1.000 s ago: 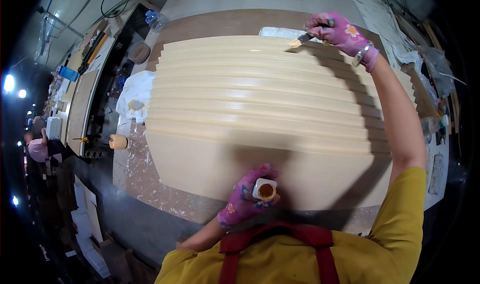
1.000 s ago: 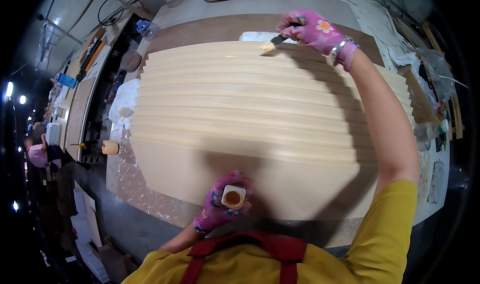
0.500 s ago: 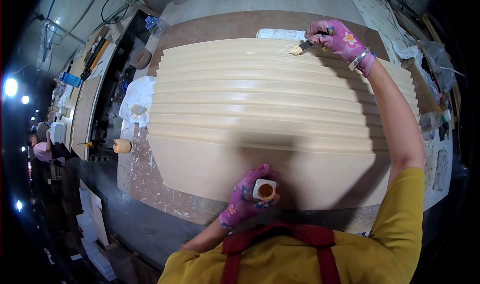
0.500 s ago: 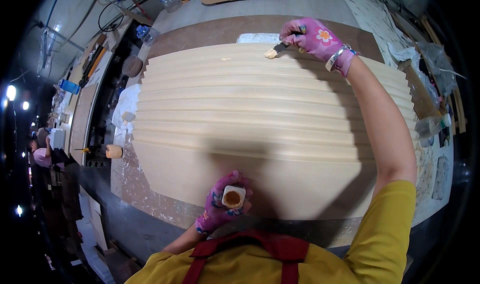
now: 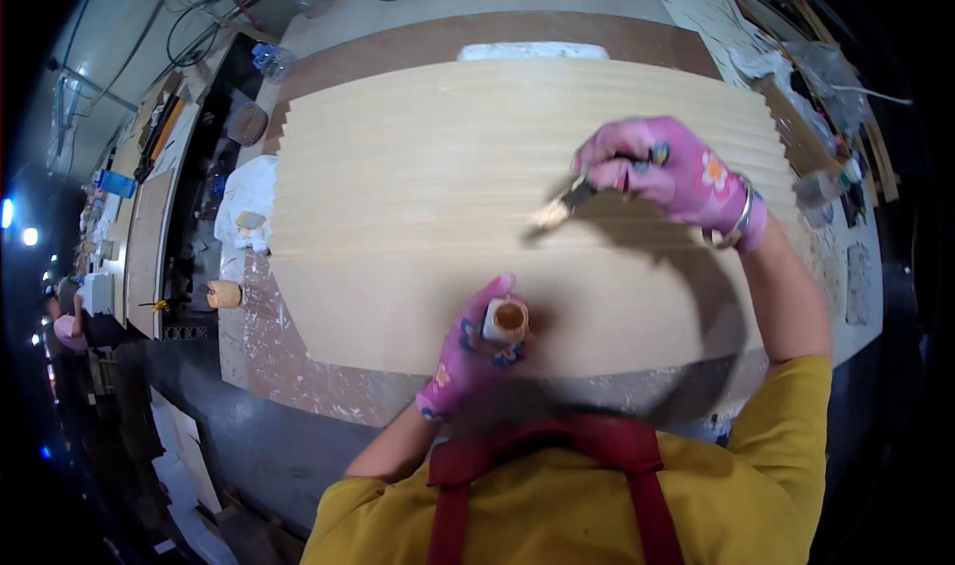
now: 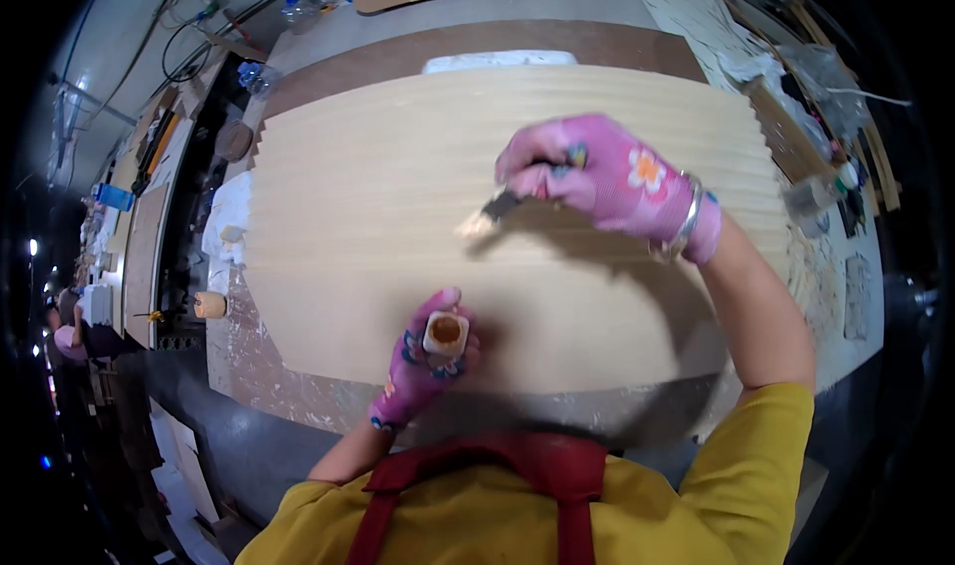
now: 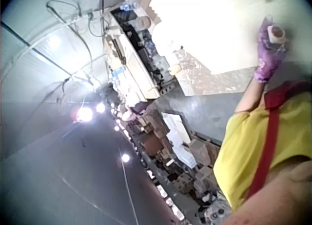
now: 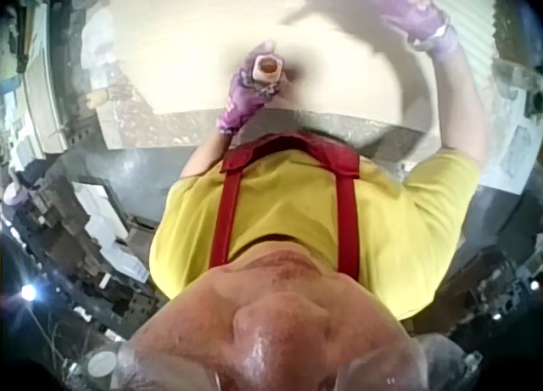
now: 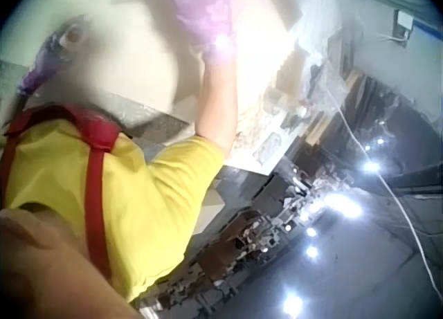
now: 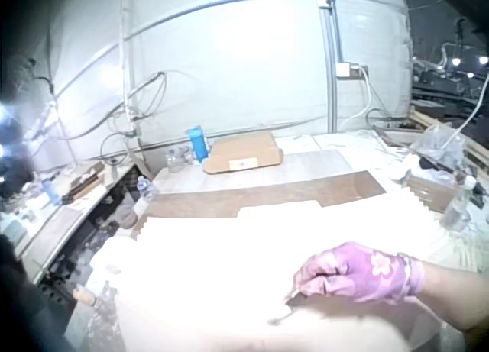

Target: The person sands a large wooden board with a sanding block, then wipes it with a cloth. They apply a liquid from a bottle onto the cloth and wipe the board again. Finally, they use a small brush to apply a substance from a jar to the edges of the board.

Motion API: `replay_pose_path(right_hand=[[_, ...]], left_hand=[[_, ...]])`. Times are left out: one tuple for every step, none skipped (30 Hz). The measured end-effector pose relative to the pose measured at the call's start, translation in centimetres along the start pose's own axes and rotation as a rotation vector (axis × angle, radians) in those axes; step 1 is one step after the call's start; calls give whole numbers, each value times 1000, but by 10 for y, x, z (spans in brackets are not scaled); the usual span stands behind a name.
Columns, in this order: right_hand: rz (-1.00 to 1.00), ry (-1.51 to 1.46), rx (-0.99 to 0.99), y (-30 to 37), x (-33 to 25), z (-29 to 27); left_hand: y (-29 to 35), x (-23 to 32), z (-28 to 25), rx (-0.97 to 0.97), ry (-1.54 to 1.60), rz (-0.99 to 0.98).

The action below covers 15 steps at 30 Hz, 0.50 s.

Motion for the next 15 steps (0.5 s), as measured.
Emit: replay_pose_path(right_hand=[[70,-2,-58,17,-5,10],[74,-5,-46,30,-7,11],[84,-13,-30,45,-7,12],[86,-22,-17,57,-8,14],[69,57,-16,69,-10,14],[74,53,-1,80,-10,13],[80,49,13,92,-9,14],[85,46,27,103,-7,16],[64,61,46,111,-6,17],[24,110,42,117,-12,17],[-14,160,39,123,-18,18],[-49,205,33,130,-23,20],[-68,242,40,135,-28,19],[-86,280,48,139,-34,17],[-102,323,58,143,-38,14]], left_hand=[[-2,6,5,-10,-93,99],[-4,13,10,-13,-185,201],[-1,31,25,-27,-473,463],[8,43,42,-39,-762,731],[-1,12,40,-94,-448,222],[4,21,49,-91,-486,293],[9,28,57,-87,-524,364],[17,36,65,-82,-560,437],[23,36,72,-105,-499,332],[26,32,74,-121,-581,337],[27,27,75,-138,-662,342],[29,23,76,-154,-746,340],[31,24,79,-164,-758,353],[33,28,84,-175,-770,367],[36,31,91,-190,-779,383]])
Point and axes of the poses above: each hand's wrist, its own y-axis away from the middle knuckle, its own z-axis out of the palm, x = y × z, the point moved 10 cm from there along -y, towards the middle knuckle, and after that the axes turned 11 degrees about x, right-handed, at the moved point
